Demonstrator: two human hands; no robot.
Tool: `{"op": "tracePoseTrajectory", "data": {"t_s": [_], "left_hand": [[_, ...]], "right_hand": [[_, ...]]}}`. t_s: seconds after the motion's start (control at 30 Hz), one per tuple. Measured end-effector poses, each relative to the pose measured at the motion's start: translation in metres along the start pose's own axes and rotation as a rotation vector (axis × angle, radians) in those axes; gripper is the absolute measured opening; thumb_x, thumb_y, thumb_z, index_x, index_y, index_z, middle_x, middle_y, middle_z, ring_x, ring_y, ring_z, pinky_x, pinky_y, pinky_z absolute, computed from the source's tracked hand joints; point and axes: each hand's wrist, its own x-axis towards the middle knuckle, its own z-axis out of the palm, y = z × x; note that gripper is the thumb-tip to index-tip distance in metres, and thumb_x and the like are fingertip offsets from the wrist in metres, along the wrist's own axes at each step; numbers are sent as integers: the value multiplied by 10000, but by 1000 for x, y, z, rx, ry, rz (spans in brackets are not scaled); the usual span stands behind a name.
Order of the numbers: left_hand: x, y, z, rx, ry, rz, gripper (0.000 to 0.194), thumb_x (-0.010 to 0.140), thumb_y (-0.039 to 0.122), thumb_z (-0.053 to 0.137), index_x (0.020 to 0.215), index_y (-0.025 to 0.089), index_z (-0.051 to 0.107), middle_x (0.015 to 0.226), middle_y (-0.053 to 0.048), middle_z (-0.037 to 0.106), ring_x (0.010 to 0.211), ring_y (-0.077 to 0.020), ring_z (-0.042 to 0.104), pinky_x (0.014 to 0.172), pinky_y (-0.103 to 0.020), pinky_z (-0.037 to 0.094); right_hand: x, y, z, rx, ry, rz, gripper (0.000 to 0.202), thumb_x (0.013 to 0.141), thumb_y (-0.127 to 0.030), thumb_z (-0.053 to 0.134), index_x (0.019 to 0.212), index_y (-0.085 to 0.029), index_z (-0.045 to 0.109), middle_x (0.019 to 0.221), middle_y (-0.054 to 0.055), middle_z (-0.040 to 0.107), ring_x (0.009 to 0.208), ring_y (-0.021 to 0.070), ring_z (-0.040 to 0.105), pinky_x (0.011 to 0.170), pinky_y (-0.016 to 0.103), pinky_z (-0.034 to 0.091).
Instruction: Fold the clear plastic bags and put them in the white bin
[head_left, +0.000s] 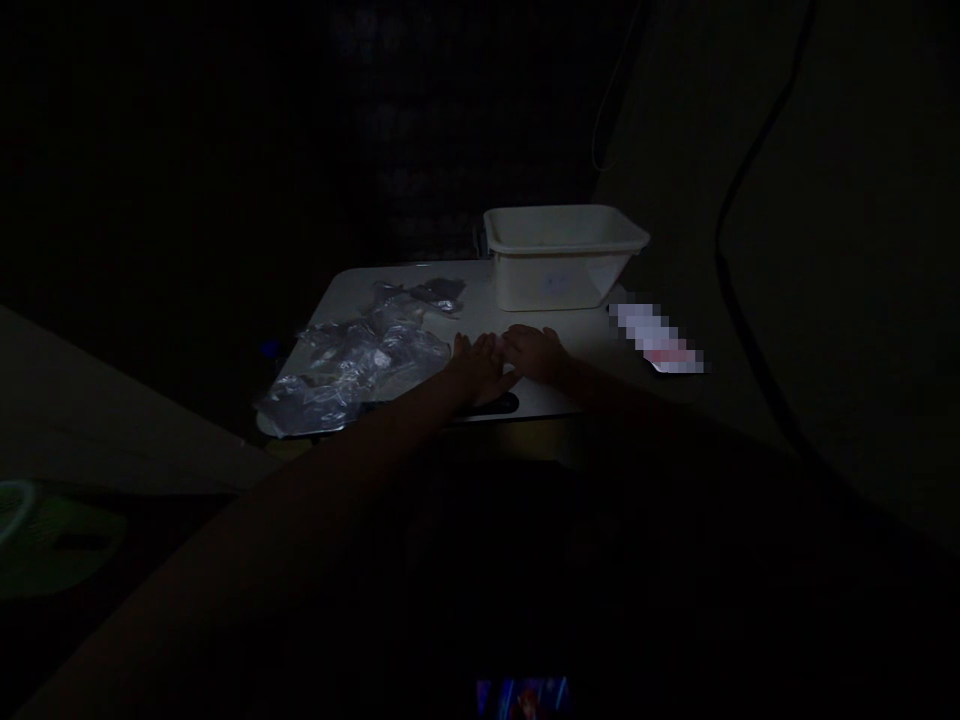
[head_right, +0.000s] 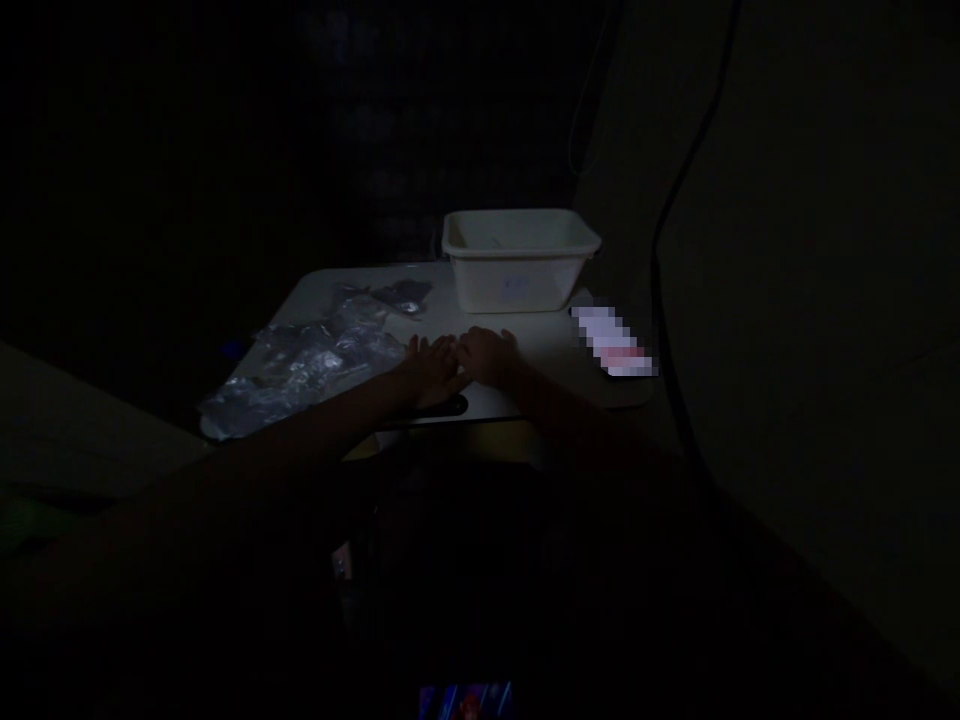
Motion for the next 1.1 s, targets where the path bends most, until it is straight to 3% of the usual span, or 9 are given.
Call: {"op": "tracePoseTrajectory", "data": {"t_s": [0.3,0.63,0.8,0.9,1.1], "left_hand": [[-5,-6,-11,-31,121,78,560,791,451,97,1034,124,481,1101,-119,473,1040,-248,371,886,-490,122],[2,-10,-10,-183,192,-1,475,815,382,123,963,150,510,1001,-93,527,958,-211,445,815,-398,285],[16,-20,-6,-563,289,-164,357,793,307,288,1012,99,477,991,-95,545,910,-158,488,761,-265,356],[21,-24,-8,-837,328,-297,390,715,280,436,1033,57,469,947,-100,568,852,-150,515,713,-228,377],[18,-23,-8,-1342,341,-323,145,635,192,488,664,94,592,542,-4,555,484,-82,484,493,-197,372]], "right_hand": [[12,10,-13,-31,25,196,245,708,-273,398,857,-231,587,979,66,535,941,235,441,746,405,354],[15,9,-10,-43,7,210,219,683,-289,444,811,-211,604,965,79,526,934,242,442,736,390,362],[14,9,-14,64,81,168,208,688,-291,434,793,-214,596,932,50,559,891,212,479,738,370,359],[13,9,-20,165,115,117,175,675,-264,449,758,-214,595,892,13,584,857,171,498,752,323,356],[15,7,-24,319,142,47,206,669,-223,443,793,-175,600,806,9,616,760,133,539,689,249,390]]}}
